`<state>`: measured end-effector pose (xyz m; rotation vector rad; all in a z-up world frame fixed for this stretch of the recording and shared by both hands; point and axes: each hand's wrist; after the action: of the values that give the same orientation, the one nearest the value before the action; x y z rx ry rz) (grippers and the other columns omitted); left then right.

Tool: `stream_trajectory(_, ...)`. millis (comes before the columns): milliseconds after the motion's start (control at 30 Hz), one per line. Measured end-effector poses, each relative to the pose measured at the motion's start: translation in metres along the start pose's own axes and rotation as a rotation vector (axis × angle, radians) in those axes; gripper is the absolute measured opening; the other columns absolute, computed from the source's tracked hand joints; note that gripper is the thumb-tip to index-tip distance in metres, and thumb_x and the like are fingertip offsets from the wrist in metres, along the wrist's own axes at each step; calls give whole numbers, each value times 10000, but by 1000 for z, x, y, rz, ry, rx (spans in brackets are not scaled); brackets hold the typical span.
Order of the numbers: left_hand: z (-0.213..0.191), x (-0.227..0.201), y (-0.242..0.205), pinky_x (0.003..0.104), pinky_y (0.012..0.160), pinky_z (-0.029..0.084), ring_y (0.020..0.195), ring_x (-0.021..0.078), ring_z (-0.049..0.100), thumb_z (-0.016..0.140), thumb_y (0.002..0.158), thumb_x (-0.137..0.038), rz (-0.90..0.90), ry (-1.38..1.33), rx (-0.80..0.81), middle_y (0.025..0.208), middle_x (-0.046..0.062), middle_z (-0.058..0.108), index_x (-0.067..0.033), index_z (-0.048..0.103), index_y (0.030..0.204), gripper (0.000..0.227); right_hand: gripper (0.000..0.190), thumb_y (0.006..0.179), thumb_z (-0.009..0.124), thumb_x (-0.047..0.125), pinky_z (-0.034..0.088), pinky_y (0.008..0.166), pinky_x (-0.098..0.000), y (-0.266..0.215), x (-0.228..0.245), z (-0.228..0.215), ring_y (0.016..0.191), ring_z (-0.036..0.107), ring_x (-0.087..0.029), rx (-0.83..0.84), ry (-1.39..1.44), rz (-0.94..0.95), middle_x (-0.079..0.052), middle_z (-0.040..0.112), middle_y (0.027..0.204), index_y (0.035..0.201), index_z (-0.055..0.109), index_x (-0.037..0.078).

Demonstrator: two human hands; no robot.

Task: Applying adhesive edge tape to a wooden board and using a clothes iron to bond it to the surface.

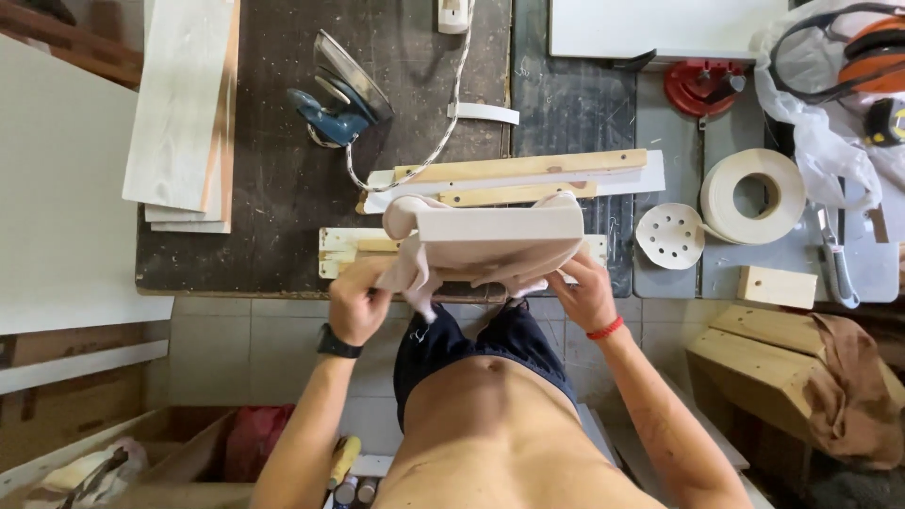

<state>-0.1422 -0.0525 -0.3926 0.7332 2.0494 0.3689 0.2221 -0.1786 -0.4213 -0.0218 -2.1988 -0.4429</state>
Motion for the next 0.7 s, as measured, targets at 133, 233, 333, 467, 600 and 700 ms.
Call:
stream_trajectory(133, -43, 2, 12, 423, 704, 595, 689, 367, 715, 669, 979, -91, 81, -76, -192, 772, 117, 711, -54, 760, 910, 119, 87, 912, 734, 59, 576, 861, -473, 14, 45, -62, 885, 706, -369, -142, 123, -53, -212, 731, 1026, 930, 765, -20)
stream_trajectory(233, -71, 11, 33, 479, 661, 568, 626, 410, 666, 648, 999, -153, 269, -103, -356, 777, 207, 691, 30, 672, 991, 185, 202, 887, 635, 126, 554, 851, -440, 19, 40, -108, 850, 661, -344, -328, 140, -114, -264, 711, 985, 858, 727, -51)
stream_trajectory(333, -113, -32, 81, 505, 655, 410, 659, 390, 539, 548, 1078, -278, 274, 6, -521, 798, 236, 579, 64, 581, 1026, 348, 279, 982, 550, 70, 482, 769, -483, 56, 71, -161, 805, 611, -400, -531, -138, -367, -318, 674, 938, 890, 711, -139)
stream_trajectory(467, -161, -71, 161, 534, 871, 469, 952, 301, 462, 431, 1150, -99, 151, 42, -641, 996, 187, 506, 114, 600, 1035, 295, 260, 1087, 545, 2, 443, 709, -510, 79, 29, -226, 787, 608, -413, -580, -331, -472, -293, 672, 933, 977, 710, -165)
stream_trajectory(600, -152, -77, 197, 509, 935, 460, 1028, 307, 486, 467, 1166, -102, 143, -34, -536, 1076, 191, 527, 93, 588, 1109, 237, 184, 1070, 602, 52, 475, 768, -475, 132, -59, -279, 842, 640, -366, -554, -242, -359, -238, 694, 971, 1021, 702, -94)
stream_trajectory(700, -138, -80, 221, 472, 1030, 448, 1140, 314, 521, 520, 1190, -108, 116, -139, -377, 1196, 197, 558, 61, 571, 1220, 178, 131, 1052, 659, 103, 507, 827, -439, 171, -83, -249, 896, 672, -319, -523, -153, -245, -182, 716, 1009, 1065, 695, -23)
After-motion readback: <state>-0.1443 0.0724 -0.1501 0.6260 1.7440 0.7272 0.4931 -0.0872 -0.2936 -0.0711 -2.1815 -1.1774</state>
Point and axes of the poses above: each hand's wrist, its own y-axis towards the middle knuckle, its own z-axis out of the palm, x = y × z
